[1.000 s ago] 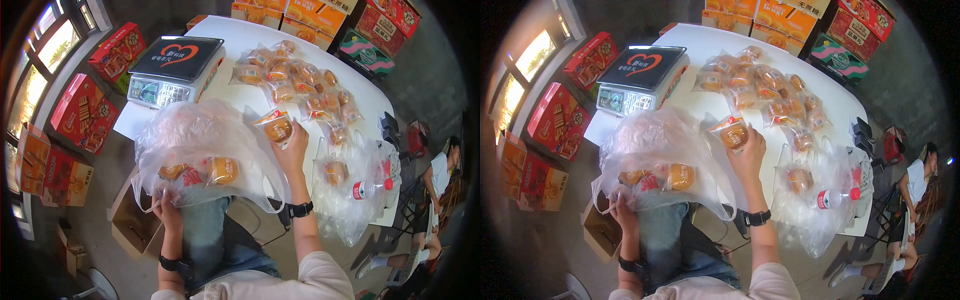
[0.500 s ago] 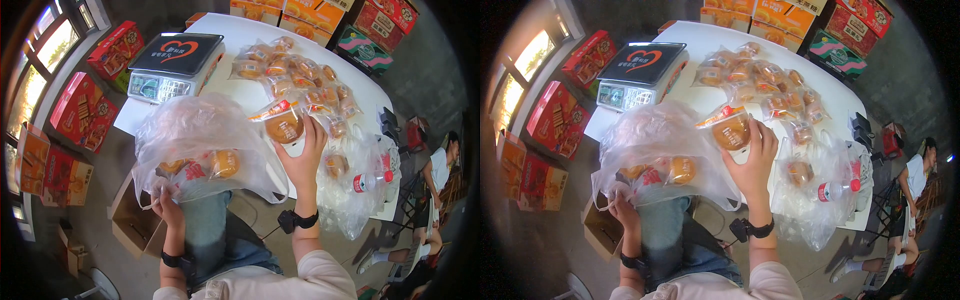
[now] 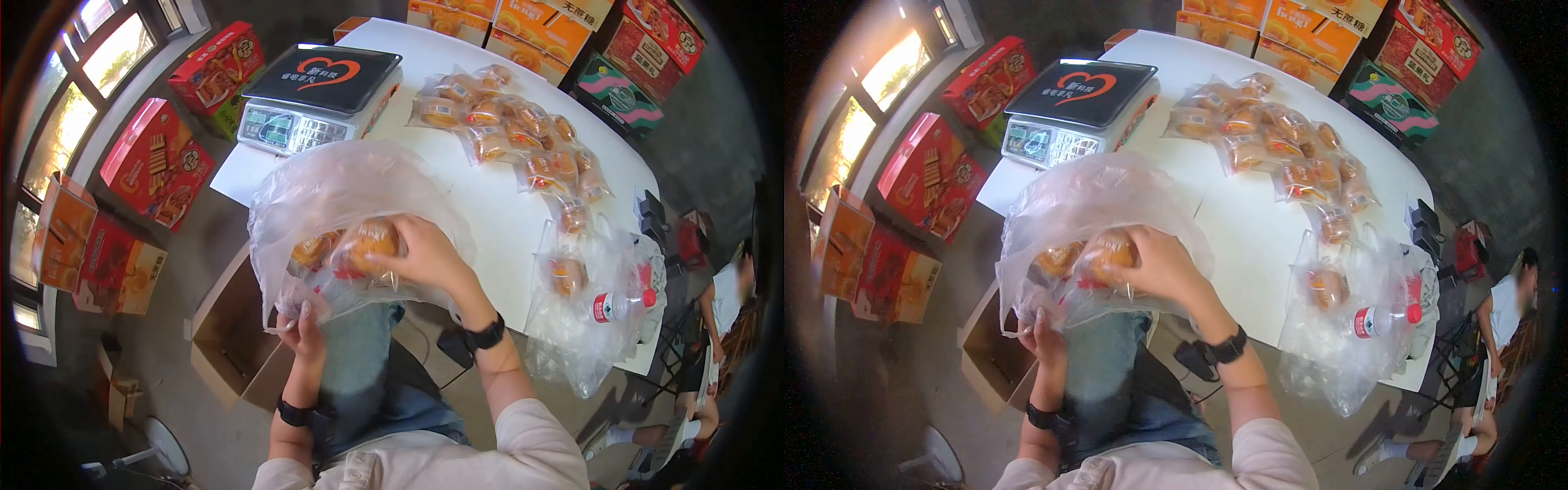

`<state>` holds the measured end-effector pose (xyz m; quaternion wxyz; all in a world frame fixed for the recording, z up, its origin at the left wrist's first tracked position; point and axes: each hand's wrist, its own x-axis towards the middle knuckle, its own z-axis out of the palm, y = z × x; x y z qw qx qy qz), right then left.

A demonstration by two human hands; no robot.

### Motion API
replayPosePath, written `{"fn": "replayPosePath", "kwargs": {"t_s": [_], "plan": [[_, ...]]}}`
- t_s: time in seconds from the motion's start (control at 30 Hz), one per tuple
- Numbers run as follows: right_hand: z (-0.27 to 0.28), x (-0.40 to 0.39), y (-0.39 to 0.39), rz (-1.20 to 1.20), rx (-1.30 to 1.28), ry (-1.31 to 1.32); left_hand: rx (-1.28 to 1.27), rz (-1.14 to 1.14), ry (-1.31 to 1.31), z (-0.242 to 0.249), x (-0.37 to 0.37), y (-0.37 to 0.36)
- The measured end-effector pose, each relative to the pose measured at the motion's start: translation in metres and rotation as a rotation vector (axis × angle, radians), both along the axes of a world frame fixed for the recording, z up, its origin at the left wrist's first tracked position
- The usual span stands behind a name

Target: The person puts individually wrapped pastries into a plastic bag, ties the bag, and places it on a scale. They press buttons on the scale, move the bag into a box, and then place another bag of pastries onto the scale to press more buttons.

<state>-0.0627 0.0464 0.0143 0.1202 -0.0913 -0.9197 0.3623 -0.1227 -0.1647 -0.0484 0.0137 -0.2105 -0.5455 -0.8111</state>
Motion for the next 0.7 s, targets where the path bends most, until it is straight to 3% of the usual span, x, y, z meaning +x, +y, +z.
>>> {"fn": "replayPosePath", "kwargs": {"t_s": [0.1, 0.2, 0.27, 0.3, 0.53, 0.6, 0.63, 0.7], "plan": [[-0.018, -0.023, 0.004, -0.049, 0.018, 0.125, -0.071, -0.015, 0.043, -0.001, 0.000, -0.002], [-0.021, -0.035, 0.003, -0.242, -0.184, 0.152, -0.096, -0.038, 0.083, -0.006, -0.003, -0.008], [-0.032, -0.040, 0.019, -0.421, -0.118, -0.177, -0.087, -0.047, 0.040, -0.008, -0.003, -0.010], [-0.034, -0.040, 0.020, -0.410, -0.079, -0.076, -0.086, -0.045, 0.039, -0.007, -0.003, -0.009], [-0.013, -0.010, -0.004, -0.332, -0.156, -0.049, -0.070, -0.060, 0.017, -0.008, -0.011, -0.013], [-0.004, 0.006, -0.009, -0.211, 0.104, 0.020, -0.080, -0.081, 0.017, -0.013, -0.014, -0.015], [-0.001, 0.013, -0.012, -0.211, 0.106, 0.017, -0.091, -0.077, 0.033, -0.014, -0.014, -0.015], [0.005, 0.026, -0.016, -0.044, -0.017, 0.343, -0.102, -0.074, 0.048, -0.014, -0.015, -0.017]]}}
